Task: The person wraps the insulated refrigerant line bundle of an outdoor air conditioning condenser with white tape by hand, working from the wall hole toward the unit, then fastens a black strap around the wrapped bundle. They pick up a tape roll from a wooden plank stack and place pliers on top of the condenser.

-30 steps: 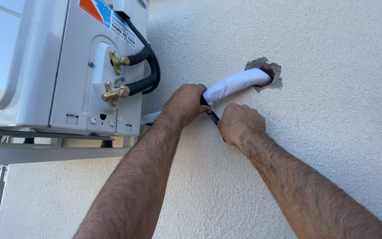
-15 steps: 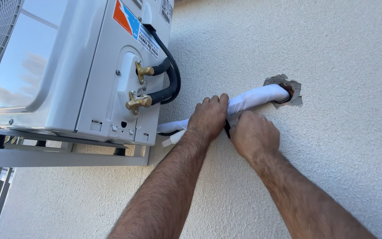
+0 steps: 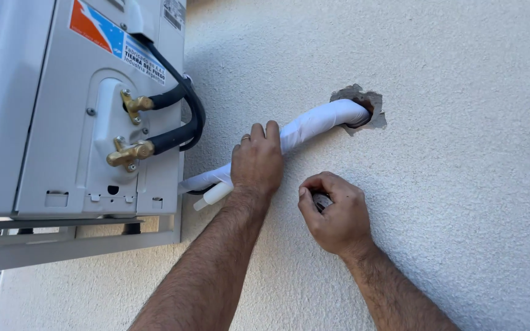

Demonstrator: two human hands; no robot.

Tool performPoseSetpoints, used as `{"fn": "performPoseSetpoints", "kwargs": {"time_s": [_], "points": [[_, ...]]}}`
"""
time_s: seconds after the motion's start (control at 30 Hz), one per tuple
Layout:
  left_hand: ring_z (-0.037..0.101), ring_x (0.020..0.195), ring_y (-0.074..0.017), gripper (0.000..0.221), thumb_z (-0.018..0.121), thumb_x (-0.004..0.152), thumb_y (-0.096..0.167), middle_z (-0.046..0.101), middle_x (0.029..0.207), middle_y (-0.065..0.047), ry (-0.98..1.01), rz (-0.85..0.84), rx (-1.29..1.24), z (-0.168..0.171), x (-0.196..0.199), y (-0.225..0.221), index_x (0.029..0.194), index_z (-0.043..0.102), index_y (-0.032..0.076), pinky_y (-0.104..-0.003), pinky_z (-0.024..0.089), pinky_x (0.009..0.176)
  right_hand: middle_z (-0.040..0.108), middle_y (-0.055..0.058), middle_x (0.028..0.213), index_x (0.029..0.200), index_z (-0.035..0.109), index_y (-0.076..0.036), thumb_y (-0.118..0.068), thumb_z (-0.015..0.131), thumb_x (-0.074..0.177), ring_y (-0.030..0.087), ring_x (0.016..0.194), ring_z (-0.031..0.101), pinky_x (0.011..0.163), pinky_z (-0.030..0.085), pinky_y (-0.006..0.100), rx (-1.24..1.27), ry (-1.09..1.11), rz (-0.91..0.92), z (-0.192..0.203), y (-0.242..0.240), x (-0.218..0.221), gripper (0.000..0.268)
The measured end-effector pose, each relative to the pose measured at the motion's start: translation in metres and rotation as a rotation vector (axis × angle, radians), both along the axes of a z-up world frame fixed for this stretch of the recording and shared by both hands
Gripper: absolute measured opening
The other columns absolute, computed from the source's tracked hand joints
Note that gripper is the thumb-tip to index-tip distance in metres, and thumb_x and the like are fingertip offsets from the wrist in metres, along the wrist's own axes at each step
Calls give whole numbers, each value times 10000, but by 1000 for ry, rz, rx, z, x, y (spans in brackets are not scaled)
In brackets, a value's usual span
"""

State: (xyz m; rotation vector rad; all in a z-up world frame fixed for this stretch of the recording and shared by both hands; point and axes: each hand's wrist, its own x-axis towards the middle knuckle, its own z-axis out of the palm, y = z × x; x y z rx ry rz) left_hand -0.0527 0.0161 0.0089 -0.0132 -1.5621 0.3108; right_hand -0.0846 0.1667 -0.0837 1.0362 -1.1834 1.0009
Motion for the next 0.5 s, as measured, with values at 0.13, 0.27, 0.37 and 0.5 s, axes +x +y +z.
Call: {"fn": "performPoseSetpoints", "kwargs": {"time_s": [0.13,0.27,0.37,0.5], "points": [[712,998,-333,341,668,940,165,628,1096,-167,-83,-22,194,4,20,10,1223,518,46,-475,607,857,754,91,863,926,711,-36,-120,700,882,184,809,776,748,639,336,51,39,-22,-1,0,2,96],[714,999,-312,415,724,919,273,702,1020,-157,-252,-17,407,6,32,16,1218,548,47,-504,571,950,745,77,844,921,700,-44,-136,708,876,173,781,775,724,646,329,92,26,-19,-2,0,-1,103],[727,967,-203,302,685,955,243,760,906,-71,-318,23,414,2,38,21,1210,600,106,-552,377,1159,740,70,848,924,698,-51,-143,715,870,164,770,771,704,650,322,102,28,-22,-2,-3,0,108],[737,934,-185,316,678,957,250,764,886,-42,-236,-127,415,-1,32,16,1253,616,157,-506,310,1198,737,62,854,925,696,-56,-143,715,869,160,769,768,699,649,318,106,52,-37,-2,-1,-2,106]]}}
